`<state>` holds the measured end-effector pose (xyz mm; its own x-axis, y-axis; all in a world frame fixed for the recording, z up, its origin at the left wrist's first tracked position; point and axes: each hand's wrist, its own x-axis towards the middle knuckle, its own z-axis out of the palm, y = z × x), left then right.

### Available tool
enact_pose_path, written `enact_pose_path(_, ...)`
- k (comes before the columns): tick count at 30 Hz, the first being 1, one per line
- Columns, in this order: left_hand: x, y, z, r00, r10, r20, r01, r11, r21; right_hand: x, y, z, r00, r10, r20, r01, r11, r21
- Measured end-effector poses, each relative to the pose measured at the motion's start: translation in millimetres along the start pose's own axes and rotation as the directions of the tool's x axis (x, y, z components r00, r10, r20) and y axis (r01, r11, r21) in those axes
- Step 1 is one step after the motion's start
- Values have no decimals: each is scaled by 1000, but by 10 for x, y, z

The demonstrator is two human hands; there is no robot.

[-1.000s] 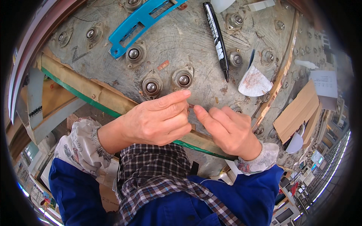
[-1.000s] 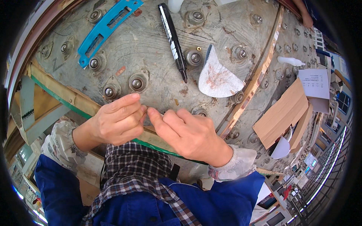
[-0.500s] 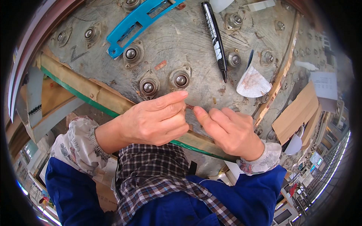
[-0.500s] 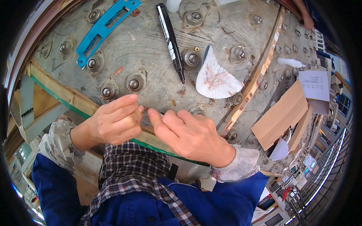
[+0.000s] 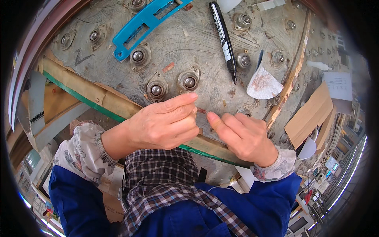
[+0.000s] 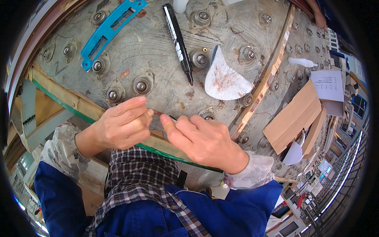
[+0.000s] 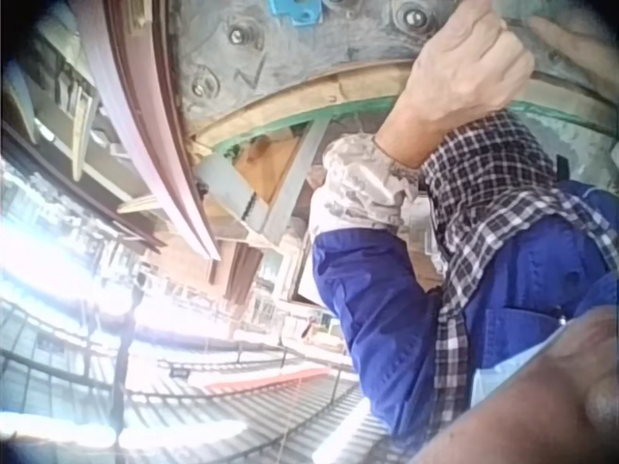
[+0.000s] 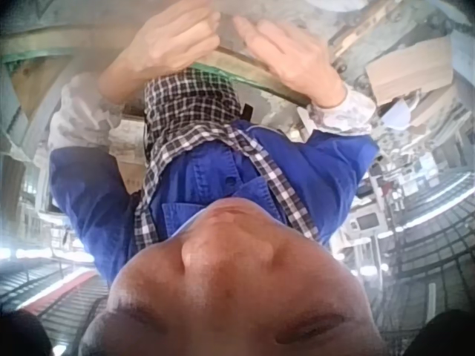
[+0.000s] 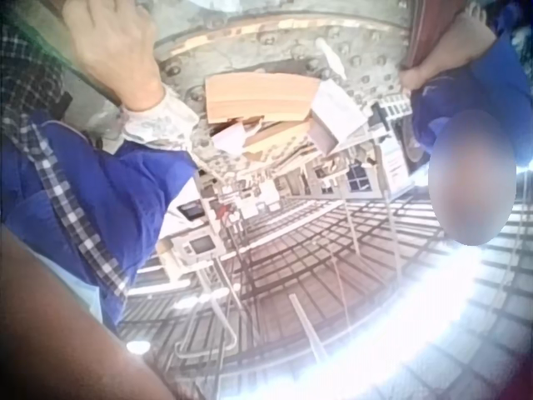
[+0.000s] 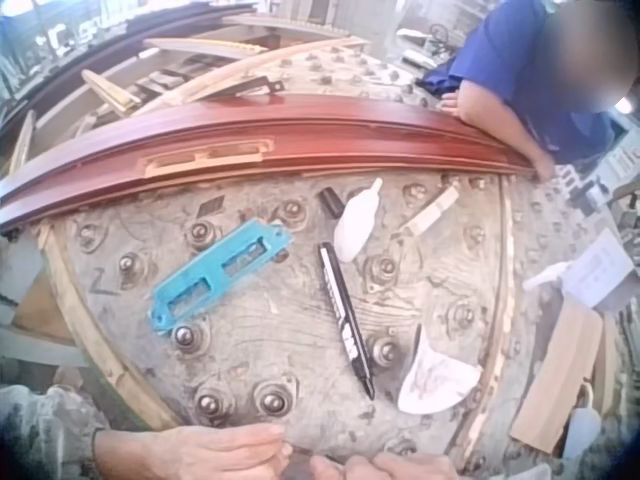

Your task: The person positions a blue metal bracket on a reddish-brown wooden plank and uses a small white tool to scrape or clean the bracket and the plank surface. The person repeatedly handles the bracket and tool, adjusting their positions on the plank.

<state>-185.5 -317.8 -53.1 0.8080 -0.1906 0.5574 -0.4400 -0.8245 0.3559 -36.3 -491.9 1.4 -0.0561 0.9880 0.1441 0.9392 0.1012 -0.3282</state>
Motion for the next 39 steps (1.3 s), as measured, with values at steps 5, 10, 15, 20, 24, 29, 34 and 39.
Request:
enact_pose_path(5, 18, 7, -3, 1000, 6, -5, -6, 1000, 7, -173, 20, 41, 999, 37, -12, -38, 998, -49)
enact_pose_path(10, 14, 50, 41, 995, -92, -43, 94, 994, 51, -255, -62, 146, 972, 141, -187, -137, 990, 31)
enact_pose_path(15, 100, 451, 149, 874, -436, -212, 465, 878, 111, -190, -369, 235, 898, 362, -249, -340, 932, 128)
enact_pose_path(20, 165, 770, 246, 719, -641, -270, 674, 737, 44, -136, -379, 356, 803, 499, -327, -441, 865, 237)
enact_pose_path(24, 195, 821, 297, 707, -657, -263, 683, 731, 9, -105, -385, 455, 782, 497, -376, -425, 867, 262)
enact_pose_path(29, 265, 793, 291, 677, -687, -263, 696, 714, -75, -84, -357, 499, 720, 516, -464, -408, 856, 317)
enact_pose_path(34, 168, 565, 146, 779, -547, -306, 584, 811, 36, -181, -449, 396, 732, 537, -419, -455, 843, 286)
enact_pose_path(39, 71, 314, 146, 932, -317, -174, 327, 944, 35, -179, -479, 386, 788, 459, -411, -420, 888, 186)
